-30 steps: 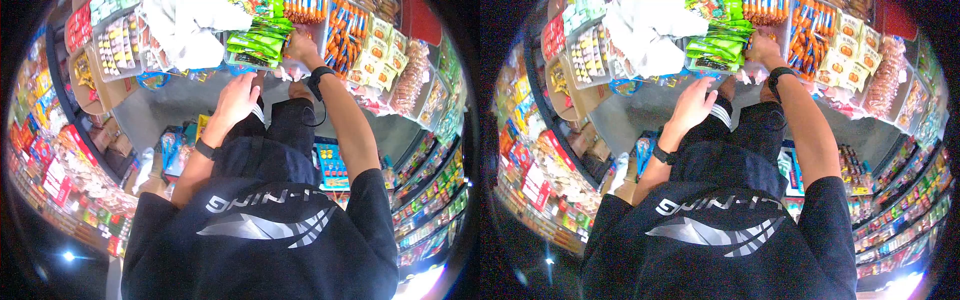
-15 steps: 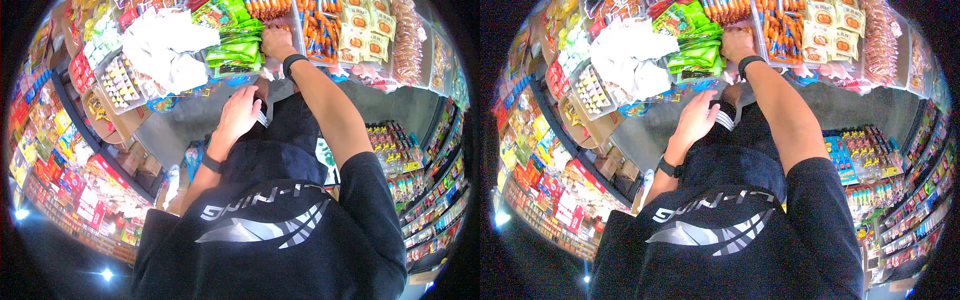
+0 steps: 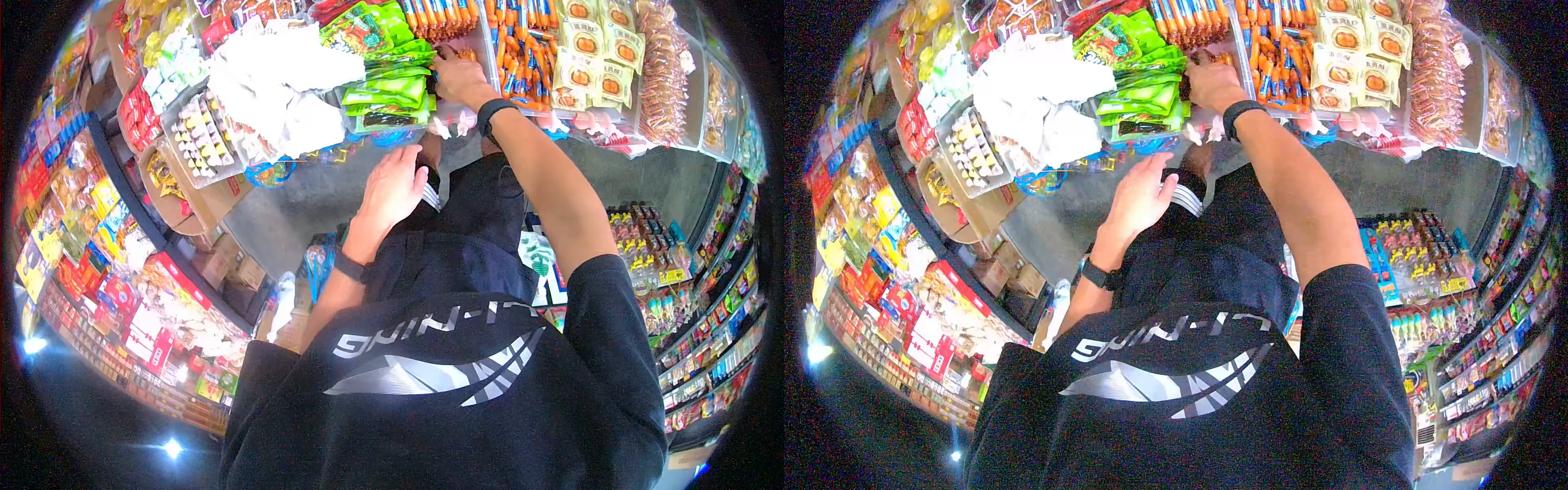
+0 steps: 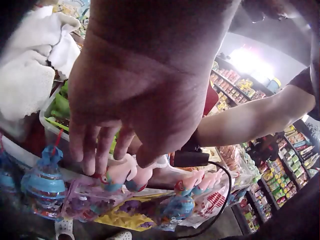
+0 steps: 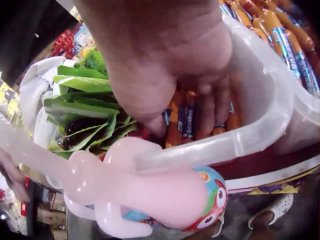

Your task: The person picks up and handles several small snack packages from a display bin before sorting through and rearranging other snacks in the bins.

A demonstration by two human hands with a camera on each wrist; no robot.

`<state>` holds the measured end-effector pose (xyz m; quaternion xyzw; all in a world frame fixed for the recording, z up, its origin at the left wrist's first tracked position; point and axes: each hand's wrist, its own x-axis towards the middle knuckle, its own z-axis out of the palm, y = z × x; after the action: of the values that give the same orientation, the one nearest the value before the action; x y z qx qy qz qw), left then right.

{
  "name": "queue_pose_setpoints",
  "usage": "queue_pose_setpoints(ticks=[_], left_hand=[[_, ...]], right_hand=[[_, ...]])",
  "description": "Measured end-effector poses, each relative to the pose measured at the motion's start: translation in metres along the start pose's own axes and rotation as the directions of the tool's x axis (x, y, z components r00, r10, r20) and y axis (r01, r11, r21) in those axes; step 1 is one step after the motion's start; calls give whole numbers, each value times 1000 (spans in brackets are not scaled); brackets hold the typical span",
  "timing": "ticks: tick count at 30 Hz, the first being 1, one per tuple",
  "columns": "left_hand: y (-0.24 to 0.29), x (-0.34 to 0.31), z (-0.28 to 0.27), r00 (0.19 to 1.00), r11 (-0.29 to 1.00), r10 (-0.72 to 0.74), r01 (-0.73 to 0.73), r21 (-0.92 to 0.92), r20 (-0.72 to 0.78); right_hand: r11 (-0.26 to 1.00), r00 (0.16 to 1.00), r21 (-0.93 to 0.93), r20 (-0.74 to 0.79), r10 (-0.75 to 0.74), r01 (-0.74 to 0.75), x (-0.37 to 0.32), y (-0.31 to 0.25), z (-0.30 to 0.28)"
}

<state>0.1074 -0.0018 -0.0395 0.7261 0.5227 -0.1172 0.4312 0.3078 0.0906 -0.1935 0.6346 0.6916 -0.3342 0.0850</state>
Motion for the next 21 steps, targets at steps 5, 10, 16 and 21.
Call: queue_pose_setpoints(ticks=[5,10,16,21], left_hand=[[3,-1,-1,1000,1000,4,-4,11,13],[1,-1,-5,1000,1000,8,-8,13,8],[-5,-5,1,1000,1000,-8,8,14,18],[-4,-9,3,999,1000,-1,0,26,33]], right_hand=[[996,996,4,7,-84,84,-1,9,2],[993,987,6,-105,-121,122,-11,7,5],[997,997,11,-44,-70,70,-16,5,2],[999,996,43,-88,-28,32,-23,0,1]])
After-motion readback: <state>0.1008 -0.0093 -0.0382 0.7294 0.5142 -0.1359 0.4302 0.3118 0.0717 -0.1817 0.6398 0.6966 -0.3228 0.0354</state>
